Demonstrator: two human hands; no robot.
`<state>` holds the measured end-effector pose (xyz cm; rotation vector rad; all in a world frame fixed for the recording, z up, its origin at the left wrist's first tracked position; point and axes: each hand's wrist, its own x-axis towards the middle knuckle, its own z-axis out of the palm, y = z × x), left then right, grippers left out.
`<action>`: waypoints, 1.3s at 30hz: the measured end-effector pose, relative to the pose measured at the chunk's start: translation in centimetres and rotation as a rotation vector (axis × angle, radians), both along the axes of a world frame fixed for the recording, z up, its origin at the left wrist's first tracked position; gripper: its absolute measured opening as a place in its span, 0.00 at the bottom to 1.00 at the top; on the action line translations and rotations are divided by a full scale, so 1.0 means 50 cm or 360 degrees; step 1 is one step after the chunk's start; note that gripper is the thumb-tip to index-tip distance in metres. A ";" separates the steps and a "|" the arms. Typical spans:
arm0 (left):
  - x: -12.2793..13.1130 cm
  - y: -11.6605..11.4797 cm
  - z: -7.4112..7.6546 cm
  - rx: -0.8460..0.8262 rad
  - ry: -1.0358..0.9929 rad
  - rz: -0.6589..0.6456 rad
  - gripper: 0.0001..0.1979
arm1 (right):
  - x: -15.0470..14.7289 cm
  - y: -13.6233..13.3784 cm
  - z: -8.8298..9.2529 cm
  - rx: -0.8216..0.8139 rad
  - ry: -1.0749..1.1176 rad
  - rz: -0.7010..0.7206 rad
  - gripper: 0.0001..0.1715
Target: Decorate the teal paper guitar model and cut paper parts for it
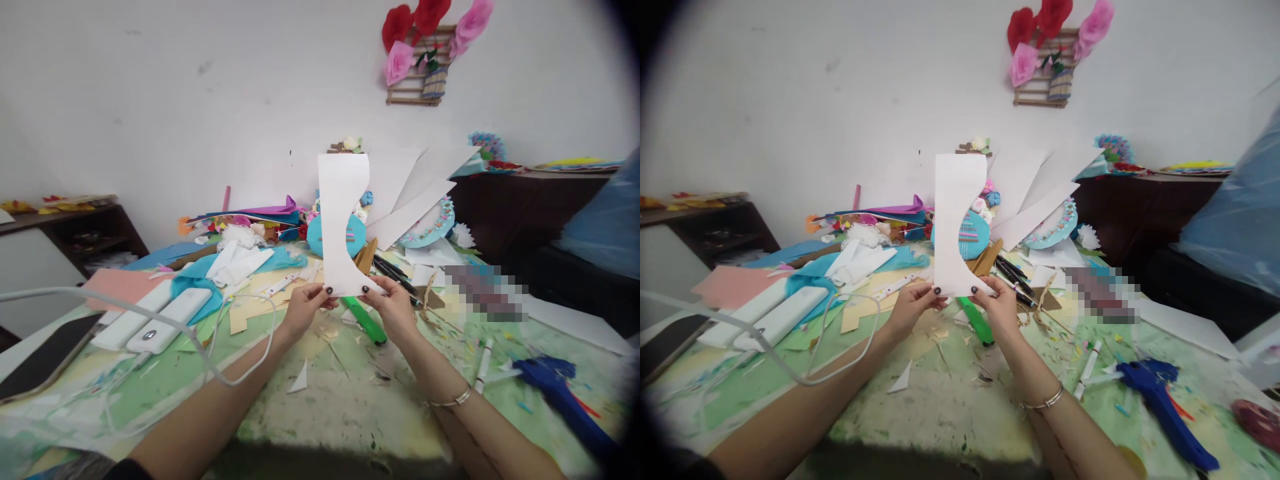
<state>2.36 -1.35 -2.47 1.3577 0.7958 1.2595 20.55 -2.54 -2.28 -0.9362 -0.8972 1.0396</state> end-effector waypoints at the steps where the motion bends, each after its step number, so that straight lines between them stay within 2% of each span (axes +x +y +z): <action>1: 0.000 0.001 -0.001 0.0006 0.0000 -0.0001 0.19 | 0.000 0.001 -0.001 -0.0008 0.0003 -0.0007 0.22; 4: -0.003 0.006 -0.002 -0.0003 0.0020 0.0032 0.21 | 0.009 0.010 -0.008 -0.0042 0.0023 -0.0080 0.20; 9: -0.011 0.011 0.000 -0.0101 -0.0063 0.0165 0.21 | 0.050 0.037 -0.020 -0.0105 0.0003 -0.0338 0.15; 14: -0.014 0.008 0.011 -0.0145 -0.0157 0.0131 0.20 | 0.086 0.061 -0.029 -0.0216 -0.0112 -0.0511 0.12; 19: -0.015 0.002 0.019 -0.0195 -0.0199 0.0085 0.18 | 0.102 0.074 -0.042 -0.0326 -0.0274 -0.0582 0.11; 28: -0.021 0.009 0.010 -0.0161 -0.0237 0.0020 0.13 | 0.113 0.080 -0.059 -0.0363 -0.0533 -0.0596 0.17; 34: -0.019 0.004 0.016 -0.0150 -0.0163 0.0017 0.13 | 0.116 0.074 -0.051 -0.0390 -0.0791 -0.0662 0.24; 39: -0.017 0.005 0.014 -0.0225 -0.0237 -0.0020 0.13 | 0.121 0.072 -0.045 -0.0350 -0.0918 -0.0686 0.29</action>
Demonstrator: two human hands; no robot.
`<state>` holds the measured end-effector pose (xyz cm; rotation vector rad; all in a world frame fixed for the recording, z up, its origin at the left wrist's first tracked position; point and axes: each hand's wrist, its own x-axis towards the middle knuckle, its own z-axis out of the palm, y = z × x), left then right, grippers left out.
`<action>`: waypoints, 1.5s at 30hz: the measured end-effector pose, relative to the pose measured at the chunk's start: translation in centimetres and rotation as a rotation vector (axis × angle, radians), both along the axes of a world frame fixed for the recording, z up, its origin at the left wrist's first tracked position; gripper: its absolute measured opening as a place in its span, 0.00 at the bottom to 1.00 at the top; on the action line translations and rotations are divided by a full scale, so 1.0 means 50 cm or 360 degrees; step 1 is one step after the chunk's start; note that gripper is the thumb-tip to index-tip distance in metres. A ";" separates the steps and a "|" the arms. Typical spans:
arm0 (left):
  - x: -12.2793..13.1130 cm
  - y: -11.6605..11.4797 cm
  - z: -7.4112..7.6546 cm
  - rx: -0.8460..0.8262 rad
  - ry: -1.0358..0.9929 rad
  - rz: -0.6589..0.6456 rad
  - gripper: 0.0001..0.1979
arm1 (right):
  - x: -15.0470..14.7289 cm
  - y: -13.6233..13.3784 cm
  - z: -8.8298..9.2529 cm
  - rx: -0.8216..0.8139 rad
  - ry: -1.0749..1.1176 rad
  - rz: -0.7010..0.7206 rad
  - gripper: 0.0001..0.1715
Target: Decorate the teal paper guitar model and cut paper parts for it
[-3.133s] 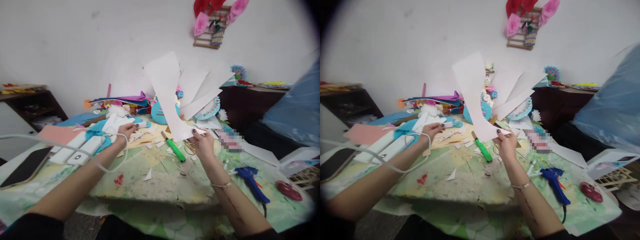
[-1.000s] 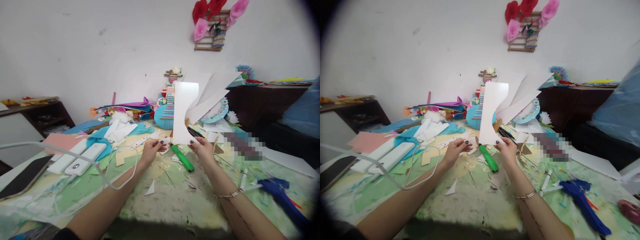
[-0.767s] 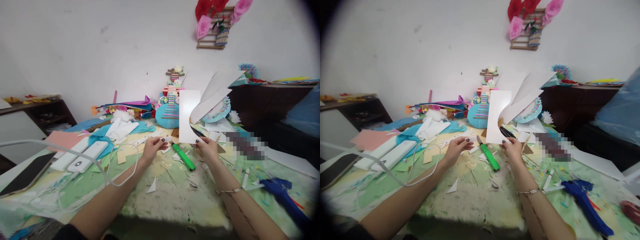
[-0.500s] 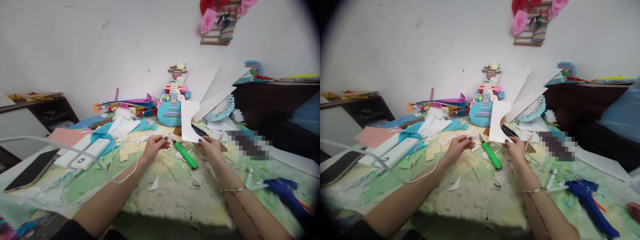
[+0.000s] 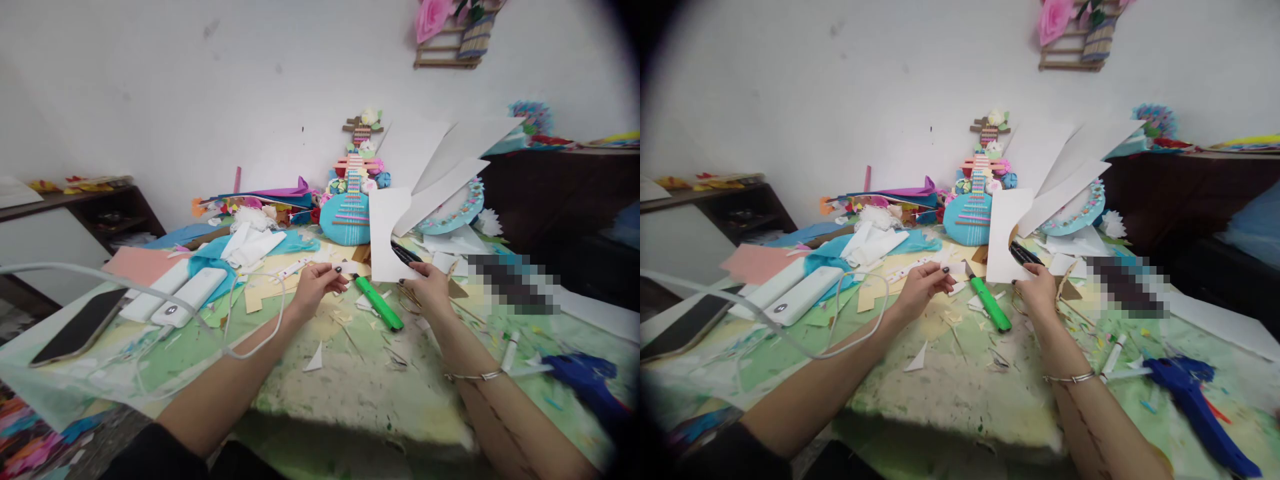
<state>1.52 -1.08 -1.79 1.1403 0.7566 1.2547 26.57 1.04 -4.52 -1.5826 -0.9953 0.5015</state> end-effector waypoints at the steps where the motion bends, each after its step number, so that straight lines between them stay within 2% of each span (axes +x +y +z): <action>1: 0.000 0.001 -0.001 -0.0013 -0.0014 -0.0002 0.13 | 0.001 0.000 0.000 -0.0001 -0.0003 -0.0002 0.29; 5: 0.000 0.006 -0.006 -0.0049 -0.0026 0.0009 0.14 | -0.001 -0.002 0.003 -0.0013 0.0087 0.0024 0.26; 9: -0.002 0.011 -0.011 -0.0036 0.0000 0.0098 0.14 | -0.016 -0.011 0.017 -0.0032 0.0329 0.0131 0.18; 14: 0.000 0.011 -0.014 0.0064 0.0097 0.0075 0.17 | -0.047 -0.026 0.031 0.0123 0.0597 0.0232 0.15; 17: 0.004 0.007 -0.015 0.0098 0.0116 0.0060 0.23 | -0.074 -0.038 0.029 0.0263 0.0670 0.0426 0.17; 20: 0.007 0.006 -0.016 0.0107 0.0142 0.0141 0.25 | -0.103 -0.052 0.029 0.0383 0.0774 0.0714 0.20; 24: 0.006 0.005 -0.016 0.0048 0.0191 0.0234 0.21 | -0.126 -0.069 0.036 0.0390 0.0875 0.0909 0.21; 29: 0.003 0.002 -0.008 0.0093 0.0213 0.0180 0.15 | -0.129 -0.077 0.043 0.0395 0.0791 0.0958 0.21; 39: -0.005 0.004 -0.005 0.0018 0.0160 0.0045 0.17 | -0.124 -0.074 0.041 0.0423 0.0833 0.0927 0.18; 45: -0.004 0.000 -0.006 0.0048 0.0180 -0.0012 0.17 | -0.112 -0.066 0.034 0.0463 0.0584 0.0866 0.19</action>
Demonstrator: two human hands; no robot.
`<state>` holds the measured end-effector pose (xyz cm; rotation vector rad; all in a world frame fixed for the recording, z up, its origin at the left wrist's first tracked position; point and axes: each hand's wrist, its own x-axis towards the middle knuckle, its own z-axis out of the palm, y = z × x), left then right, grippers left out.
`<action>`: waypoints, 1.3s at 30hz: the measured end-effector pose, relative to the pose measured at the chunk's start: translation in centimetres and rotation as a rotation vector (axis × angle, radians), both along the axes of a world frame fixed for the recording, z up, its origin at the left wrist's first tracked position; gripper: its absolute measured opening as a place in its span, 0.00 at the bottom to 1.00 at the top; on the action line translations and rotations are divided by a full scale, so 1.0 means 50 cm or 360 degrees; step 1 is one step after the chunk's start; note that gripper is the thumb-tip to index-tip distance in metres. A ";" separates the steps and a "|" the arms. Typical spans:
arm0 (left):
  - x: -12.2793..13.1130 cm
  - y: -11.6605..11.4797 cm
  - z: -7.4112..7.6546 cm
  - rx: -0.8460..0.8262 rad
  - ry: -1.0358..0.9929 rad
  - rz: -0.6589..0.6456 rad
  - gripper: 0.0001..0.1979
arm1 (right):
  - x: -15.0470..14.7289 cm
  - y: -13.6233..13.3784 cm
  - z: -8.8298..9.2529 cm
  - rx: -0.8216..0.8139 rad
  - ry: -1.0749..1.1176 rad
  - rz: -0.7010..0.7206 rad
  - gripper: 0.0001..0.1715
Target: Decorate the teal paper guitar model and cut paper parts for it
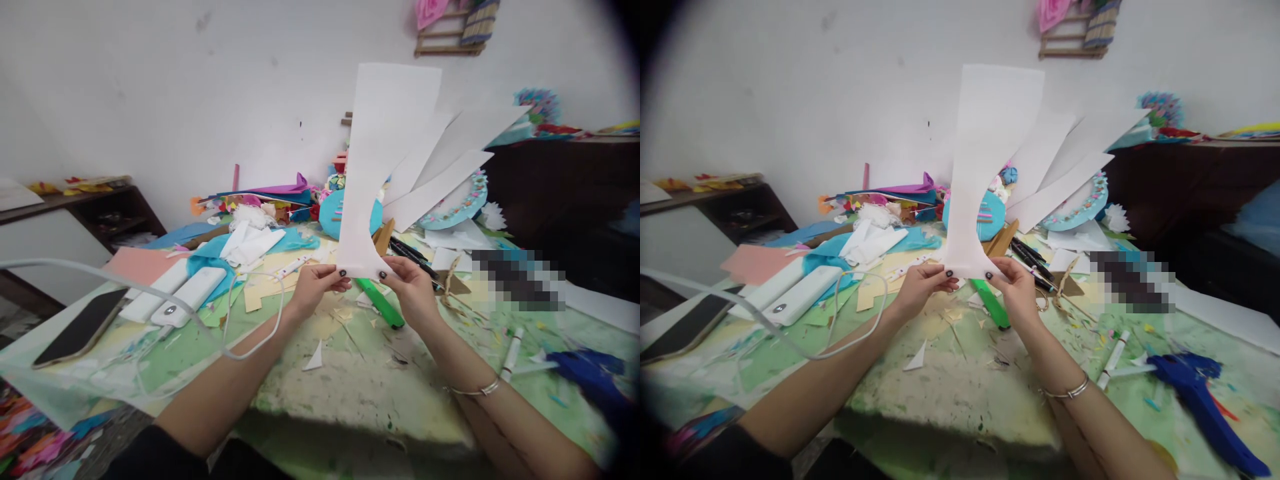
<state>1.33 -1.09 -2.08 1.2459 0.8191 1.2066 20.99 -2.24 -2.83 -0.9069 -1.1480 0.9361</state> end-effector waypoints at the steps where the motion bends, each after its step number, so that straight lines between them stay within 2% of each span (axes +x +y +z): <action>1: 0.001 -0.001 0.001 0.0003 0.0005 -0.0006 0.18 | 0.001 0.000 0.001 0.0017 -0.0039 -0.0017 0.19; 7: 0.005 -0.010 0.006 0.0007 0.0034 -0.0057 0.17 | -0.002 -0.007 0.010 -0.0027 -0.0557 -0.0304 0.19; 16: 0.003 -0.007 0.005 -0.0087 0.0008 -0.0126 0.14 | -0.005 -0.019 0.017 0.0114 -0.1220 -0.0522 0.17; 22: 0.002 -0.005 0.001 -0.0129 0.0045 -0.0161 0.15 | -0.006 -0.020 0.015 0.0130 -0.1165 -0.0539 0.19; 28: 0.003 -0.004 -0.004 -0.0135 0.0117 -0.0196 0.16 | -0.010 -0.012 0.004 0.0036 -0.0753 -0.0161 0.19; 31: 0.005 -0.007 -0.003 -0.0078 0.0127 -0.0180 0.16 | -0.015 -0.014 0.004 -0.0021 -0.0554 -0.0051 0.20; 39: 0.025 -0.031 0.010 0.0131 0.0010 -0.0032 0.15 | -0.030 -0.028 0.016 -0.0140 -0.0317 -0.0031 0.22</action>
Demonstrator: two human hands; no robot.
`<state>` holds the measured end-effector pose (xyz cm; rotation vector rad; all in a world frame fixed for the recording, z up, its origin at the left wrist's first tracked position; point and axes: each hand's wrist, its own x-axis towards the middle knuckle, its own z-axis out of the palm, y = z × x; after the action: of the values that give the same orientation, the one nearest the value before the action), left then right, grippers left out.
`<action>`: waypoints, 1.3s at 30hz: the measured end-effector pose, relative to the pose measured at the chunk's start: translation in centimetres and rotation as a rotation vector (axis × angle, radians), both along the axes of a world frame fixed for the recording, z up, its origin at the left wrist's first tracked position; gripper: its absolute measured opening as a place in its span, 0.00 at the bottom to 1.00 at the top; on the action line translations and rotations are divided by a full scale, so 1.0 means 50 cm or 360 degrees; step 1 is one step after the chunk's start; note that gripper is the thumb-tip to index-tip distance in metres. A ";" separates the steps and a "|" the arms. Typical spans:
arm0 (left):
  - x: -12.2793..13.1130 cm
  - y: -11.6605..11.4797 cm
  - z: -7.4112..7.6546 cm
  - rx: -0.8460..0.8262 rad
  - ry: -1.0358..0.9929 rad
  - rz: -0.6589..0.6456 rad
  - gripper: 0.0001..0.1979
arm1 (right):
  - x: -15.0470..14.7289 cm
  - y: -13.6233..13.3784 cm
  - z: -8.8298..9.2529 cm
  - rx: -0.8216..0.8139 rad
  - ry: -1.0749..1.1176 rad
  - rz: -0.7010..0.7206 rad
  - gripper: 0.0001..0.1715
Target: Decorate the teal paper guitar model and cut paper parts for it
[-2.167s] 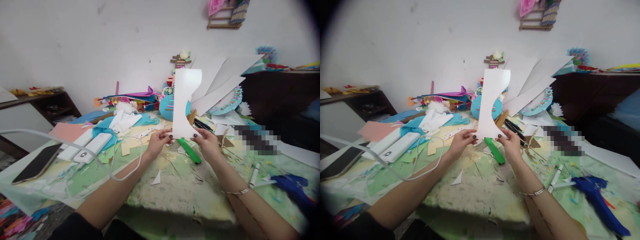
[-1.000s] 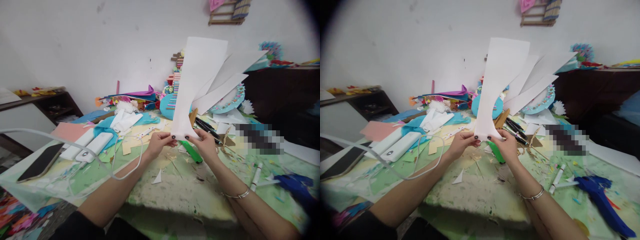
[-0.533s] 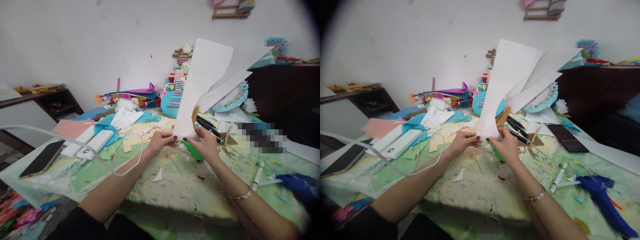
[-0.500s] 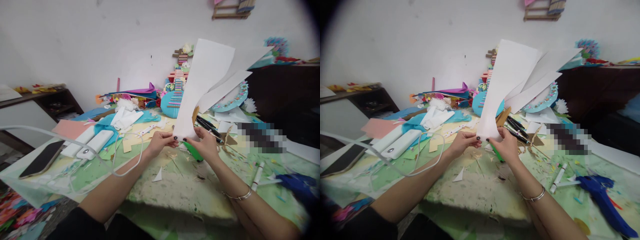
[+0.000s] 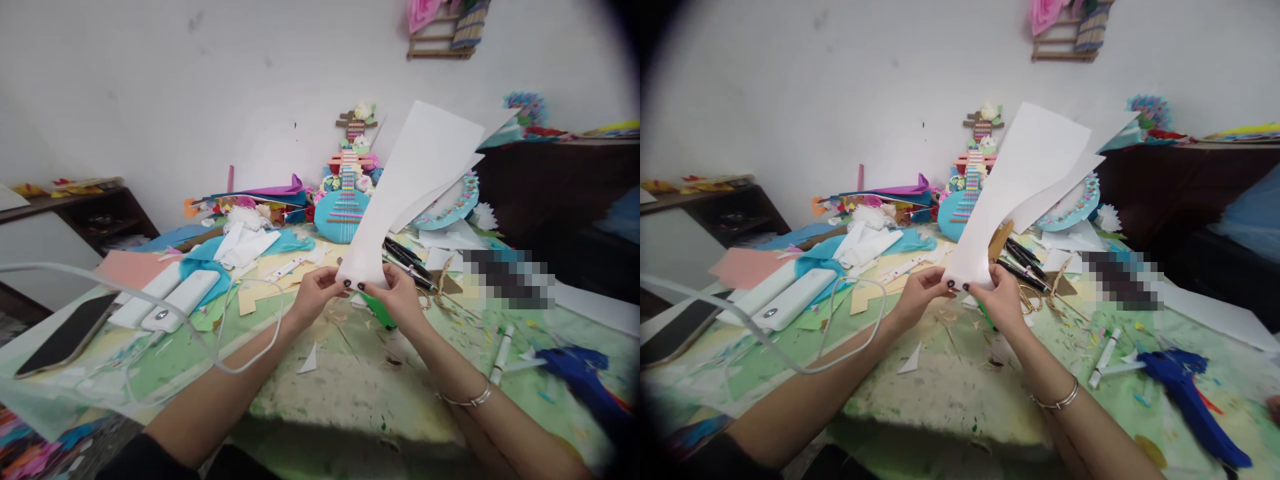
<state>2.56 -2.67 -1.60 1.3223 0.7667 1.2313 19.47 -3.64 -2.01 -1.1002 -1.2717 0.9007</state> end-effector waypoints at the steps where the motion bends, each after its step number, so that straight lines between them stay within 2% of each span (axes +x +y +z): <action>1: 0.003 -0.002 -0.001 0.0008 -0.0022 0.0037 0.14 | -0.003 -0.002 0.000 -0.0006 0.0032 0.0005 0.22; 4: 0.007 -0.005 -0.002 0.0021 -0.0063 0.0150 0.11 | -0.012 -0.006 -0.002 -0.0004 0.0112 0.0035 0.24; 7: 0.001 -0.003 0.005 0.0030 -0.0070 0.0169 0.09 | -0.019 -0.014 0.000 -0.0006 0.0165 0.0101 0.24; 13: -0.028 0.008 0.032 0.0017 0.0020 0.0098 0.07 | -0.028 -0.036 0.019 -0.0309 0.0333 0.0444 0.29; 20: -0.037 -0.002 0.043 0.0094 0.0107 0.0028 0.08 | -0.048 -0.047 0.013 -0.0198 0.0388 0.0373 0.24; 26: -0.038 -0.008 0.048 0.0128 0.0005 0.0021 0.18 | -0.049 -0.048 0.007 -0.0193 0.0415 0.0382 0.25; 33: -0.037 -0.006 0.044 0.0138 -0.0043 0.0077 0.17 | -0.053 -0.051 0.015 -0.0214 0.0412 0.0327 0.26; 39: -0.031 -0.011 0.041 0.0129 -0.0081 0.0180 0.16 | -0.053 -0.050 0.008 -0.0179 0.0396 0.0289 0.25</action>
<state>1.00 -3.21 0.45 1.3227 0.7708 1.3935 16.82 -6.15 -1.59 -0.9353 -1.1366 1.2191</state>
